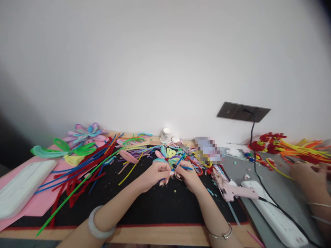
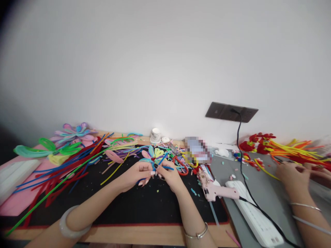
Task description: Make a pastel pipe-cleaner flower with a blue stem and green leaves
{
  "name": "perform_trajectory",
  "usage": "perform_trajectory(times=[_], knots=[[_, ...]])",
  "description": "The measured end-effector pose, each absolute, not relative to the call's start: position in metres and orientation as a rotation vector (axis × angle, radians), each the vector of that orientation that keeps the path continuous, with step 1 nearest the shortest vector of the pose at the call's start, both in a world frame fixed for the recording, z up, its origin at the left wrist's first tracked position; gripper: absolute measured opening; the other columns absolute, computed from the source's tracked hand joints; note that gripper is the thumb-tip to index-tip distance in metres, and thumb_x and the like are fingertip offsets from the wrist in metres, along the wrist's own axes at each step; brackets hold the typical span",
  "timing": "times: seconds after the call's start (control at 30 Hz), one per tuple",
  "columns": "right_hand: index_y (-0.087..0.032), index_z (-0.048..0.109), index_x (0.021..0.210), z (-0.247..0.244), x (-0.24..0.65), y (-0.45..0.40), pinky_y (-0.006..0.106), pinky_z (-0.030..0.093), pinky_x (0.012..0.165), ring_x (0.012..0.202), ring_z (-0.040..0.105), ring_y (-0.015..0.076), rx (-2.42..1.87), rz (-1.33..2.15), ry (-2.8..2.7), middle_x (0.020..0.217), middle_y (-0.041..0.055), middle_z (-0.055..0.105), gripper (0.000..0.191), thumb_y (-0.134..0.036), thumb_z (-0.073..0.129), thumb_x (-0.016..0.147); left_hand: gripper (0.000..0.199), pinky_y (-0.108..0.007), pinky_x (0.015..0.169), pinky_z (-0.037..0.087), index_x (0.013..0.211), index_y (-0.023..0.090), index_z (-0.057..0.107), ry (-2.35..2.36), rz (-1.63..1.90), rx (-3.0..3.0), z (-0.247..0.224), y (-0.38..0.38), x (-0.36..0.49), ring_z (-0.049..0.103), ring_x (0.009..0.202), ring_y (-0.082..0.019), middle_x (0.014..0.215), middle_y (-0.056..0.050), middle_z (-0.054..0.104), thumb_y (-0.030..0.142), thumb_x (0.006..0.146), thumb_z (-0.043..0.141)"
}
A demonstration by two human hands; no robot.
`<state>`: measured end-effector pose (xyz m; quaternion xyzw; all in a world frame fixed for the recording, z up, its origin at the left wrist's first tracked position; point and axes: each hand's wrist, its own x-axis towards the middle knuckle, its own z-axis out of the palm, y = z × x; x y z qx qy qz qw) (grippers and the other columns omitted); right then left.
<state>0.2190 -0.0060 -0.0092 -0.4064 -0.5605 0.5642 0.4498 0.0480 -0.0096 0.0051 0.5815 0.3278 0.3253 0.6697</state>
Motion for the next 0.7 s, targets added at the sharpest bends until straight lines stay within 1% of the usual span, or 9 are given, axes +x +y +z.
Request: perform_trajectory(times=[0.13,0.27,0.33,0.43,0.5,0.57,0.63,0.7], knots=[[-0.017,0.049,0.052,-0.011,0.217,-0.005,0.022,0.021,0.042,0.04,0.033,0.0076,-1.024,1.402,-1.294,0.043,-0.0057,0.042,0.033,-0.039,0.066,0.07,0.023,-0.021,0.046,0.028,0.062,0.018,0.048,0.854,0.826,1.694,0.006,-0.012,0.048,0.04,0.042,-0.008,0.049,0.003,0.051,0.031,0.081,0.052],[-0.017,0.048,0.053,-0.012,0.215,-0.004,0.022,0.02,0.041,0.038,0.03,0.0064,-1.035,1.416,-1.238,0.041,-0.0068,0.04,0.033,-0.038,0.068,0.069,0.023,-0.024,0.053,0.027,0.058,0.019,0.045,0.926,0.952,2.091,0.009,-0.013,0.045,0.038,0.05,-0.01,0.052,0.003,0.044,0.02,0.08,0.05],[-0.017,0.048,0.052,-0.013,0.215,-0.003,0.022,0.019,0.041,0.038,0.029,0.006,-1.032,1.421,-1.237,0.041,-0.0071,0.039,0.033,-0.037,0.067,0.07,0.023,-0.024,0.056,0.027,0.058,0.019,0.045,0.928,0.986,2.188,0.009,-0.013,0.044,0.038,0.053,-0.011,0.054,0.003,0.043,0.019,0.08,0.05],[-0.017,0.048,0.053,-0.013,0.216,-0.003,0.022,0.018,0.04,0.038,0.029,0.006,-1.022,1.427,-1.242,0.041,-0.0074,0.038,0.032,-0.036,0.067,0.071,0.022,-0.023,0.052,0.029,0.062,0.019,0.047,0.89,0.889,1.997,0.006,-0.01,0.045,0.04,0.049,-0.01,0.054,0.002,0.048,0.025,0.082,0.05],[-0.017,0.049,0.054,-0.011,0.217,-0.004,0.022,0.019,0.041,0.039,0.03,0.0061,-0.991,1.43,-1.253,0.042,-0.0072,0.038,0.031,-0.036,0.067,0.071,0.023,-0.022,0.047,0.031,0.067,0.018,0.05,0.833,0.778,1.711,0.003,-0.007,0.045,0.044,0.044,-0.01,0.053,0.002,0.053,0.035,0.083,0.05],[-0.016,0.052,0.056,-0.008,0.217,-0.005,0.022,0.021,0.042,0.041,0.032,0.0064,-0.936,1.443,-1.3,0.045,-0.0058,0.042,0.029,-0.035,0.067,0.072,0.028,-0.021,0.044,0.034,0.072,0.016,0.053,0.749,0.696,1.427,0.0,-0.005,0.046,0.046,0.042,-0.01,0.053,0.001,0.055,0.043,0.083,0.049],[-0.015,0.055,0.058,-0.005,0.217,-0.006,0.022,0.023,0.044,0.044,0.036,0.0072,-0.884,1.457,-1.369,0.051,-0.0034,0.049,0.027,-0.035,0.067,0.072,0.032,-0.021,0.043,0.036,0.076,0.015,0.055,0.664,0.66,1.231,-0.002,-0.005,0.046,0.048,0.042,-0.009,0.052,0.001,0.054,0.046,0.081,0.051],[-0.015,0.056,0.059,-0.004,0.217,-0.007,0.023,0.025,0.045,0.046,0.039,0.0081,-0.875,1.453,-1.401,0.054,-0.0022,0.051,0.027,-0.036,0.067,0.072,0.032,-0.02,0.042,0.036,0.076,0.013,0.057,0.609,0.649,1.127,-0.003,-0.005,0.047,0.046,0.04,-0.007,0.053,0.002,0.054,0.045,0.078,0.057]])
